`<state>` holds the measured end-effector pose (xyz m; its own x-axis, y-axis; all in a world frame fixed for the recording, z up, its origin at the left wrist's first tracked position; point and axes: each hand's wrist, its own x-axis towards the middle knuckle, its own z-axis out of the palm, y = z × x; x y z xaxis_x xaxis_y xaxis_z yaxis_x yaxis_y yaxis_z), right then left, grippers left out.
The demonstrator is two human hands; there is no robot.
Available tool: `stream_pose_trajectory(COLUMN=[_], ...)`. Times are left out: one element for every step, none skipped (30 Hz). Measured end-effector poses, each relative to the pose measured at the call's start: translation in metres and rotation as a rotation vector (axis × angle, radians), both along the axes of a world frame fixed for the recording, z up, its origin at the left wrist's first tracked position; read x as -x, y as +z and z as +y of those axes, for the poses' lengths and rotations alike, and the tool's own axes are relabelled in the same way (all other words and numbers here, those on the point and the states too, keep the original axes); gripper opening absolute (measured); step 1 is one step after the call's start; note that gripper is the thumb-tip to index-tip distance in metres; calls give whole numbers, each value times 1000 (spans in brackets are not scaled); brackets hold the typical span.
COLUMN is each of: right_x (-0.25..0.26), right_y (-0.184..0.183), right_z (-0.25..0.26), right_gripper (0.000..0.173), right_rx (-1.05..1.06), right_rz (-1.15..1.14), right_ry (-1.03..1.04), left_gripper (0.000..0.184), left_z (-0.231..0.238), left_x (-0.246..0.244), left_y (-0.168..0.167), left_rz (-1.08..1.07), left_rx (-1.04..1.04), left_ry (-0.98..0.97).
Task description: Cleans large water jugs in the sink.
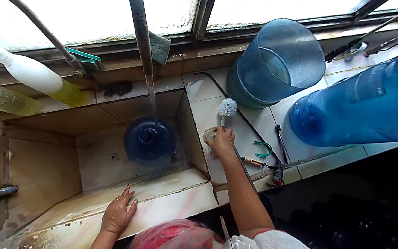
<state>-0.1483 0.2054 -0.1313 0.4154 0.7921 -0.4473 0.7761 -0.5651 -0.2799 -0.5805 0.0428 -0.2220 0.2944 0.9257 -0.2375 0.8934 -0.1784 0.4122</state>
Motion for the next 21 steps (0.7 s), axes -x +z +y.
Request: stream_pose_trajectory(right_x=[-5, -5, -2, 5, 15, 28, 43, 60, 79, 97, 114, 130, 144, 155, 164, 171, 178, 184, 191, 198, 206], right_y=[-12, -23, -34, -43, -48, -50, -50, -48, -46, -44, -41, -38, -36, -32, -30, -28, -25, -20, -15, -10, -6], right_z=[-9, -16, -21, -24, -24, -20, -11, -1, 10, 22, 36, 49, 61, 71, 79, 84, 86, 87, 85, 82, 81], right_gripper=[63, 59, 54, 49, 46, 44, 44, 44, 43, 41, 33, 26, 28, 35, 43, 49, 52, 51, 45, 38, 38], right_rx=[32, 5, -66, -152, -236, -326, -413, -476, -500, -496, -475, -449, -422, -388, -352, -322, -306, -308, -319, -335, -356], right_rz=[-39, -54, -35, 16, 109, 261, 483, 741, 1015, 1275, 1516, 1734, 1910, 2045, 2148, 2216, 2230, 2159, 1995, 1735, 1433], right_ry=[-13, -3, 23, 42, 31, -17, -103, -209, -319, -421, -504, -596, -686, -742, -749, -724, -673, -601, -503, -367, -228], left_gripper=[62, 60, 58, 57, 56, 56, 56, 56, 55, 55, 55, 55, 56, 55, 55, 54, 54, 54, 53, 51, 49], left_z=[0, 1, 3, 4, 4, 6, 7, 8, 8, 9, 10, 11, 12, 12, 12, 12, 12, 14, 16, 21, 28], left_x=[-1, 0, 0, 0, 0, 1, 1, 1, 1, 2, 3, 4, 5, 5, 6, 7, 9, 11, 13, 16, 19], left_y=[3, 6, 9, 11, 12, 12, 13, 14, 16, 17, 17, 16, 16, 16, 16, 16, 17, 18, 19, 19, 17], left_rz=[1, 2, 4, 7, 10, 10, 14, 21, 25, 27, 29, 27, 19, 0, -29, -48, -63, -79, -112, -171, -270], left_rx=[15, 46, 78, 104, 119, 128, 146, 182, 214, 231, 240, 244, 244, 238, 237, 242, 258, 287, 325, 371, 424], left_ry=[-5, -9, -8, -5, -3, -3, -3, -5, -9, -14, -18, -22, -22, -19, -16, -17, -21, -25, -24, -6, 42])
